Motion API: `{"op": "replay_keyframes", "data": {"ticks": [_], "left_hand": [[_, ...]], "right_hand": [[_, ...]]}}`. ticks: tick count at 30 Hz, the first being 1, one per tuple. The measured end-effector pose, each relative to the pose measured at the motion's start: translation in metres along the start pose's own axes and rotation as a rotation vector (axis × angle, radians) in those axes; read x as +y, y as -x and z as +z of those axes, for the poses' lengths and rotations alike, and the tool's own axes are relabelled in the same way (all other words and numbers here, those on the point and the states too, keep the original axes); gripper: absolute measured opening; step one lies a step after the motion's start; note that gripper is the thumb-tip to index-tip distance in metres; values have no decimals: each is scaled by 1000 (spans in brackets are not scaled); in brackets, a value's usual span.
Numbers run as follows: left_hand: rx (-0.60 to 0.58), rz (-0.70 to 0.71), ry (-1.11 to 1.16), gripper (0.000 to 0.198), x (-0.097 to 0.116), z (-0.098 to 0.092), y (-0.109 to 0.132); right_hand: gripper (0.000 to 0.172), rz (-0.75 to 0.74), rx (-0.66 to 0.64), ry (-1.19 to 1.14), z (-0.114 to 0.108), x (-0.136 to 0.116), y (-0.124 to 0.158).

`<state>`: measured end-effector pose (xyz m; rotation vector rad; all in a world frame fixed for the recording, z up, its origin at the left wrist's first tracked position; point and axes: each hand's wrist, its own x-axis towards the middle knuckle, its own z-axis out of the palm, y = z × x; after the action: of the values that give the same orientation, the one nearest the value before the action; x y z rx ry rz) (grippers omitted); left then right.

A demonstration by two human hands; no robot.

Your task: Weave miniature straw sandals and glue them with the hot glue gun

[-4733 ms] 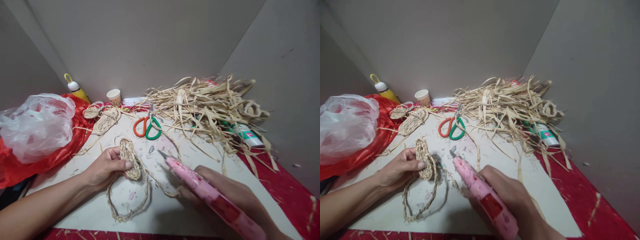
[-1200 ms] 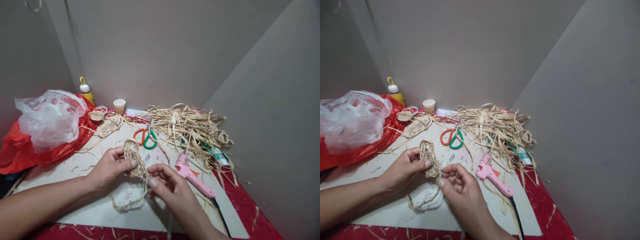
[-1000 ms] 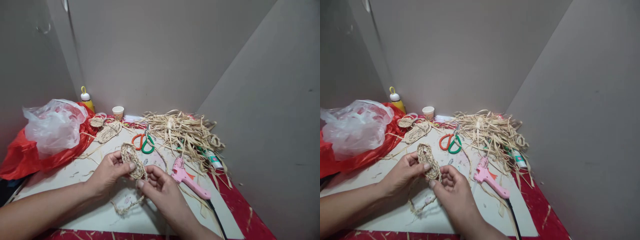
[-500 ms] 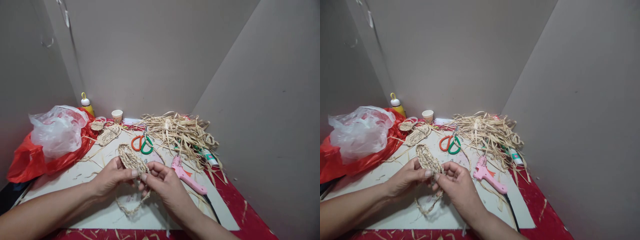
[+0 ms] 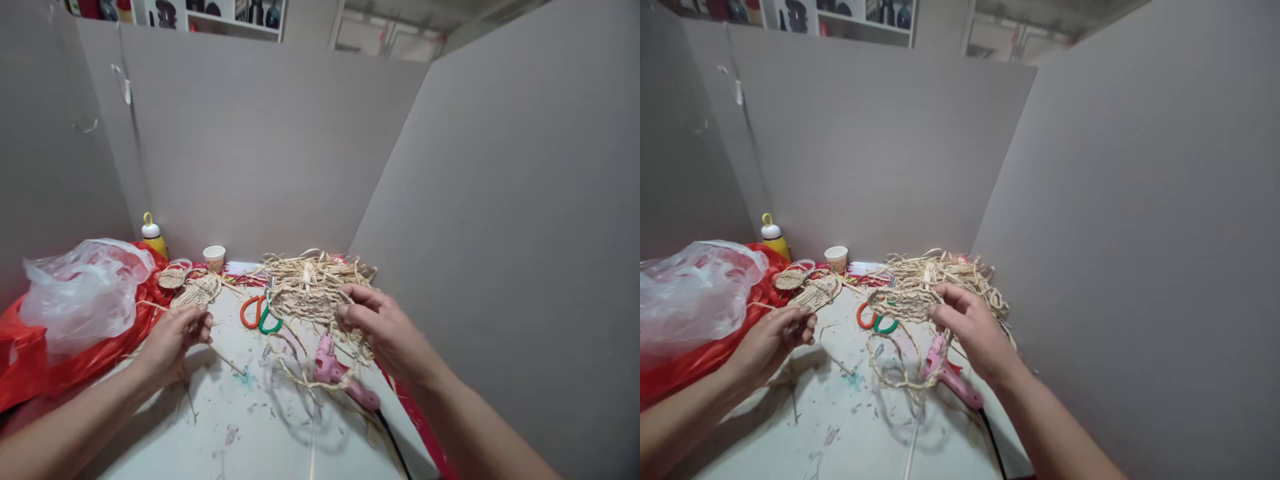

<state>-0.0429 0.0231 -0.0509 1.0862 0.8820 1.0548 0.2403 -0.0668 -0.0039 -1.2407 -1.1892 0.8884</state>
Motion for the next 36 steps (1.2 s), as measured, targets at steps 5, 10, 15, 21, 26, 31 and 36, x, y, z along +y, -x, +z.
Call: {"op": "replay_keyframes", "data": {"ticks": [5,10,15,21,26,31,36], "left_hand": [[-18,188,-290,32,22,-3,-2],[-224,201,-424,18,43,23,4],[-538,-6,-225,36,48,55,4],[-623,-91,-193,38,33,65,2],[-561,-48,-187,30,28,62,-8],[-172,-27,228,18,12,40,-40],[-226,-129,231,38,-17,43,-43]], "right_hand": [[8,75,-232,236,-10,-26,-4],[5,172,-444,348,13,-27,-2],[7,221,-562,336,32,-20,-5],[10,232,-542,279,40,-11,-8],[7,217,-477,191,42,-2,-15],[7,170,-244,0,39,15,-19],[14,132,-57,-205,40,37,-20]]}}
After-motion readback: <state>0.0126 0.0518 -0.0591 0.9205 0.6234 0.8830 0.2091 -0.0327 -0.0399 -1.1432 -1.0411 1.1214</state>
